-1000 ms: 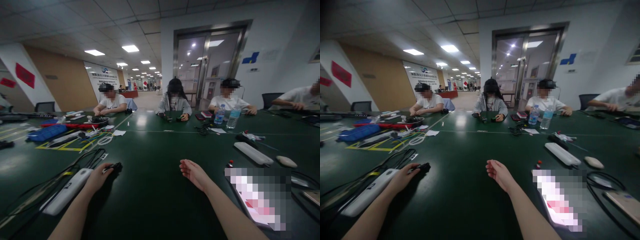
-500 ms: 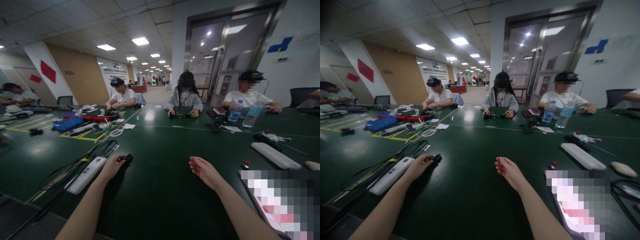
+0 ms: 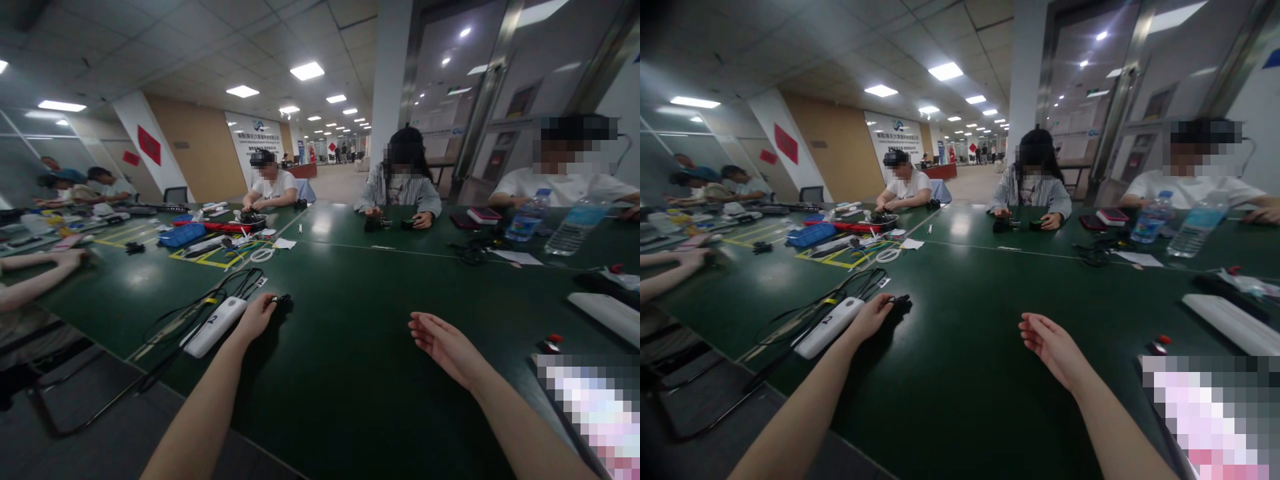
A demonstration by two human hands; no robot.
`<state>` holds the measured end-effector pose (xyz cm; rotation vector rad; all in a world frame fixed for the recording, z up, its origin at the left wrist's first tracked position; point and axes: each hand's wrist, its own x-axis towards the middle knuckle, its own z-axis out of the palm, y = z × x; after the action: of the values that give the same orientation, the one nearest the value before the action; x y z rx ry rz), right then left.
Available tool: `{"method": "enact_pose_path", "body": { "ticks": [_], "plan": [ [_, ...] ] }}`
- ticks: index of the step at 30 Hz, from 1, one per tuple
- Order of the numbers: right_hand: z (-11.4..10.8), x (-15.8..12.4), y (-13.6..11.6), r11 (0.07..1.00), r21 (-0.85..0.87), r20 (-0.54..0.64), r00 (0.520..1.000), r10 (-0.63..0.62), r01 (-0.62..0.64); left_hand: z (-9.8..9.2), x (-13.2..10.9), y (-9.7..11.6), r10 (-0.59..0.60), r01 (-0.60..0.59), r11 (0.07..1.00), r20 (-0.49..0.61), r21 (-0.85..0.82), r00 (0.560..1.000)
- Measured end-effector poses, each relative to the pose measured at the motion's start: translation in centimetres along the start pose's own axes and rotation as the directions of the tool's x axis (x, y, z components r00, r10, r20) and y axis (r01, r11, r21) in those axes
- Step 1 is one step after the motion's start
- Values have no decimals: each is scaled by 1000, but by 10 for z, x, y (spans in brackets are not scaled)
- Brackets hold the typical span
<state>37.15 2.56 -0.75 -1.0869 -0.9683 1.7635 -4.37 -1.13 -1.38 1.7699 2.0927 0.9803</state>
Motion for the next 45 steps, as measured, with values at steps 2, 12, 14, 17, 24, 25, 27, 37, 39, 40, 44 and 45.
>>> {"method": "enact_pose_path", "body": {
  "ticks": [2, 12, 14, 17, 24, 25, 27, 37, 39, 40, 44, 45],
  "plan": [
    [0, 0, 0, 1000, -4, 0, 1000, -1, 1, 0, -1, 2, -1, 1, 1000, -3, 10, 1000],
    [4, -3, -3, 1000, 3, -19, 1000, 21, -21, 0, -5, 6, -4, 6, 1000, 63, -25, 998],
    [4, -3, -3, 1000, 5, -21, 1000, 18, -18, 0, -5, 6, -10, 11, 1000, 69, -14, 998],
    [5, -4, -4, 1000, 2, -27, 1000, 16, -16, 1, -4, 6, 6, -5, 1000, 72, -7, 997],
    [5, -3, -3, 1000, 0, -7, 1000, 5, -5, 3, -4, 6, 48, -53, 996, 67, 65, 997],
    [5, -3, -3, 1000, 0, -4, 1000, 6, -6, 3, -4, 6, 49, -54, 995, 60, 84, 997],
    [5, -4, -4, 1000, 0, -7, 1000, 11, -11, 3, -5, 8, 45, -50, 992, 50, 115, 998],
    [9, -8, -7, 1000, 5, -29, 999, 18, -18, 0, -6, 18, 29, -42, 984, 76, 174, 997],
    [8, -7, -6, 1000, 4, -32, 999, 25, -25, 0, -6, 17, 20, -32, 986, 72, 166, 997],
    [8, -7, -5, 1000, 3, -32, 999, 25, -25, 1, -5, 16, 16, -27, 986, 68, 162, 998],
    [5, -4, -4, 1000, -2, -31, 999, 20, -20, 2, -5, 13, 7, -16, 987, 56, 157, 998],
    [5, -4, -3, 1000, -3, -30, 999, 23, -23, 2, -5, 13, 8, -17, 987, 57, 161, 998]
  ]
}}
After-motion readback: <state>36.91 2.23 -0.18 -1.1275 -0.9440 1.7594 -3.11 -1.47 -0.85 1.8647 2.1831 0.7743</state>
